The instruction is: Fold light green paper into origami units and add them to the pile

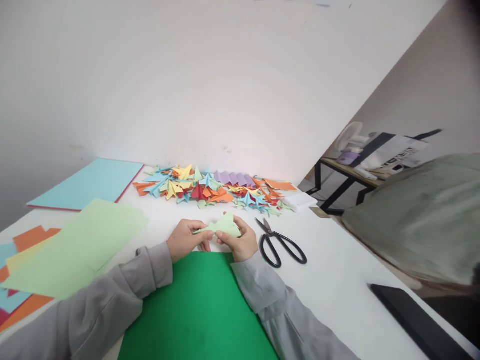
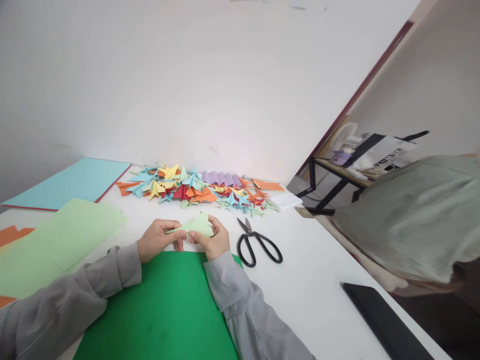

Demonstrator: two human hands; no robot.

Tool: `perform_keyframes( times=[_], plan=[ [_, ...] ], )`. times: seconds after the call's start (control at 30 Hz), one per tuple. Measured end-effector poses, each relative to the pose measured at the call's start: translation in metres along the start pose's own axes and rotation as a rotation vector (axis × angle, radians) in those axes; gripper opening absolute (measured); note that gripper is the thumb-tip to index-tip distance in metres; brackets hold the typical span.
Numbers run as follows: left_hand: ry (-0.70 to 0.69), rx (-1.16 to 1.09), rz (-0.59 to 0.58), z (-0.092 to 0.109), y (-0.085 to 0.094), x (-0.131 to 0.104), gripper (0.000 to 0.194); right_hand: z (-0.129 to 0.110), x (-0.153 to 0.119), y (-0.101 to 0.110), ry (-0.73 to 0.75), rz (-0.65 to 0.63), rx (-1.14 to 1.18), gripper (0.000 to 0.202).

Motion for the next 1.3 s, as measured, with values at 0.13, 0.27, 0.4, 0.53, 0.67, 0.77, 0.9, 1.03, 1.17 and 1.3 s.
perform_keyframes(
  times=[0.13, 0.27, 0.4, 0.53, 0.67, 0.77, 0.9, 1.03, 1.17, 1.3],
  plan=[
    [0.006, -0.054, -0.049, -0.002, 0.001, 0.0, 0.029, 0.001, 0.001, 0.001, -0.021, 0.039, 0.041, 0.059],
    [0.051, -0.113, -0.042, -0.006, 0.002, 0.001, 0.034, 0.0, 0.001, 0.001, -0.025, 0.039, 0.044, 0.06],
    [0.091, -0.131, -0.042, -0.007, 0.002, 0.002, 0.033, 0.002, 0.002, 0.001, -0.046, 0.051, 0.071, 0.058],
    [0.116, -0.158, -0.044, -0.008, 0.003, 0.003, 0.031, 0.005, 0.002, 0.002, -0.046, 0.01, 0.066, 0.054],
    [0.123, -0.181, -0.045, -0.008, 0.002, 0.003, 0.03, 0.011, 0.001, 0.002, -0.027, -0.043, 0.009, 0.041],
    [0.113, -0.179, -0.045, -0.008, 0.002, 0.003, 0.029, 0.015, 0.001, 0.002, -0.013, -0.063, -0.05, 0.026],
    [0.112, -0.209, -0.056, -0.009, 0.003, 0.003, 0.026, 0.012, 0.0, 0.003, -0.018, -0.06, -0.073, 0.022],
    [0.123, -0.212, -0.077, -0.01, 0.003, 0.003, 0.026, 0.006, -0.001, 0.004, -0.057, -0.069, -0.088, 0.02],
    [0.131, -0.206, -0.094, -0.011, 0.004, 0.003, 0.027, 0.005, -0.002, 0.003, -0.096, -0.072, -0.095, 0.022],
    [0.123, -0.215, -0.083, -0.01, 0.004, 0.003, 0.025, 0.01, 0.001, 0.003, -0.124, -0.03, -0.033, 0.023]
  ],
)
Point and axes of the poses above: each hand's wrist, its own x-axis towards the middle knuckle, its own y-axis out of the back of the hand, z = x × y, the point moved 1 cm from there along x, towards the middle knuckle
